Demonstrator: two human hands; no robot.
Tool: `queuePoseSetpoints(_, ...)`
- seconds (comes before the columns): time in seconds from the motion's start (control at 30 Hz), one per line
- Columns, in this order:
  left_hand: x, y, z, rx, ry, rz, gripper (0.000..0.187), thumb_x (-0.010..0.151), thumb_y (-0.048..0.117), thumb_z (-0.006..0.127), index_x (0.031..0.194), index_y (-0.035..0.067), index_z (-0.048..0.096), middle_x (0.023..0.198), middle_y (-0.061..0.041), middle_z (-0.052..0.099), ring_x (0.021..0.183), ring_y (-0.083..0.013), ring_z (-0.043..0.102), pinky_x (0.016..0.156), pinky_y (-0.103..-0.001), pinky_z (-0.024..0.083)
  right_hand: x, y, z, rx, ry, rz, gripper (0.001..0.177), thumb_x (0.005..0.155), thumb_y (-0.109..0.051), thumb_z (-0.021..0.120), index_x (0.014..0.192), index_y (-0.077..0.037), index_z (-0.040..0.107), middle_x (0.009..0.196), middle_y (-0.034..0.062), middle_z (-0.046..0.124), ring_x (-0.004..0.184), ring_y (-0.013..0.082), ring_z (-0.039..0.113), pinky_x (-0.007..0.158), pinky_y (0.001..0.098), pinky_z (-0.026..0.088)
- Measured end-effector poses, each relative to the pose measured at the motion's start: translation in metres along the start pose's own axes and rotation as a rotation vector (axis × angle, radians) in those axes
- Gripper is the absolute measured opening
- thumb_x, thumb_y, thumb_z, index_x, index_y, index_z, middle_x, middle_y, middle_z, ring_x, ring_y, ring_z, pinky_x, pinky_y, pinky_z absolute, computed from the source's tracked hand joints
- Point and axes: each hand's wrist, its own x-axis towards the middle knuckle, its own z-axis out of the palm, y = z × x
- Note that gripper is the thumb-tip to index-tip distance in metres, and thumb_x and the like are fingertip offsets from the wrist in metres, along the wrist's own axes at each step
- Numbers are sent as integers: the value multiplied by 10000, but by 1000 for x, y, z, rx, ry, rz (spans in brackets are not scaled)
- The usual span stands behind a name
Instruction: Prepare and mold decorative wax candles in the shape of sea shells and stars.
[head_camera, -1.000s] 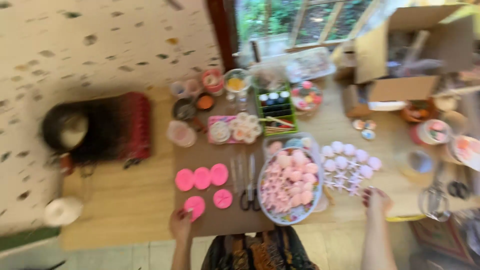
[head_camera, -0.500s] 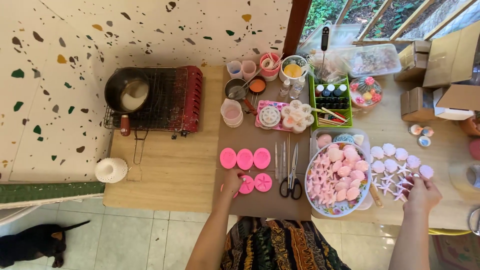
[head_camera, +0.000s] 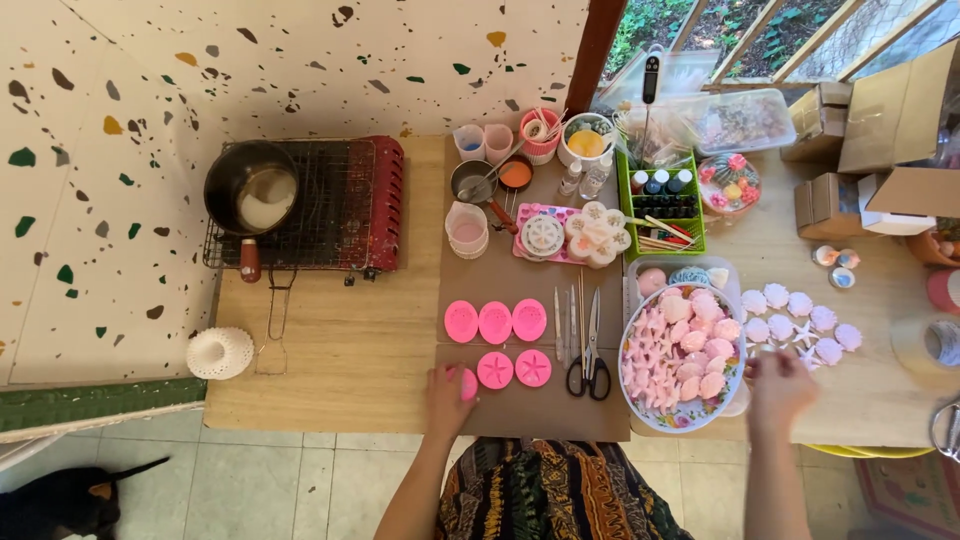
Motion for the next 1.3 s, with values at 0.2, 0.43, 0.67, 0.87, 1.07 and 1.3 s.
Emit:
queuePoseSetpoints(0.2, 15, 28, -43, -104, 194, -495, 794, 658, 242, 925, 1353, 117, 562, 1318, -158, 550, 1260, -361, 487, 1055, -452, 463, -111, -71, 110, -158, -443, -10, 220, 941, -108, 696, 1144, -30, 731, 907, 73, 758, 656, 158, 664, 574, 269, 514)
queuePoseSetpoints(0.43, 20, 147, -106, -515, 360, 91, 1027, 610, 165, 938, 1476, 64, 394, 1315, -151, 575, 1239, -346, 537, 1054, -470, 458, -181, -182, 151, -134, -1063, 195, 314, 946, -245, 662, 1196, -64, 716, 841, 25, 722, 675, 89, 661, 584, 255, 518)
queuePoseSetpoints(0.67, 13, 244, -197, -809, 254, 322, 878, 581, 174, 937, 1351, 25, 542, 1250, -108, 642, 1105, -239, 643, 862, -367, 545, -146, -201, 112, 244, -1000, 299, 256, 915, -168, 733, 1069, 36, 749, 770, 58, 685, 646, 115, 587, 579, 257, 480)
queuePoseSetpoints(0.87, 41, 228, -153, -1461, -363, -39, 233, 961, 167, 732, 1064, -43, 730, 904, -49, 737, 788, -136, 702, 702, -282, 591, -133, -221, 72, 421, -942, 326, 252, 904, -142, 735, 1060, 56, 735, 800, 46, 684, 655, 110, 561, 579, 258, 452)
queuePoseSetpoints(1.07, 48, 234, -166, -1545, -613, -11, 243, 991, 216, 681, 1074, -7, 732, 927, -49, 750, 788, -128, 709, 698, -297, 593, -137, -225, 54, 658, -994, 394, 308, 892, -153, 735, 1127, 46, 738, 783, 43, 669, 628, 124, 528, 554, 276, 423)
queuePoseSetpoints(1.3, 52, 244, -174, -1580, -725, 15, 266, 1031, 227, 672, 1123, -19, 710, 985, -54, 742, 860, -132, 711, 774, -307, 610, -141, -210, 45, 762, -1023, 520, 331, 909, -192, 735, 1157, 26, 705, 850, 39, 686, 718, 140, 579, 615, 278, 452)
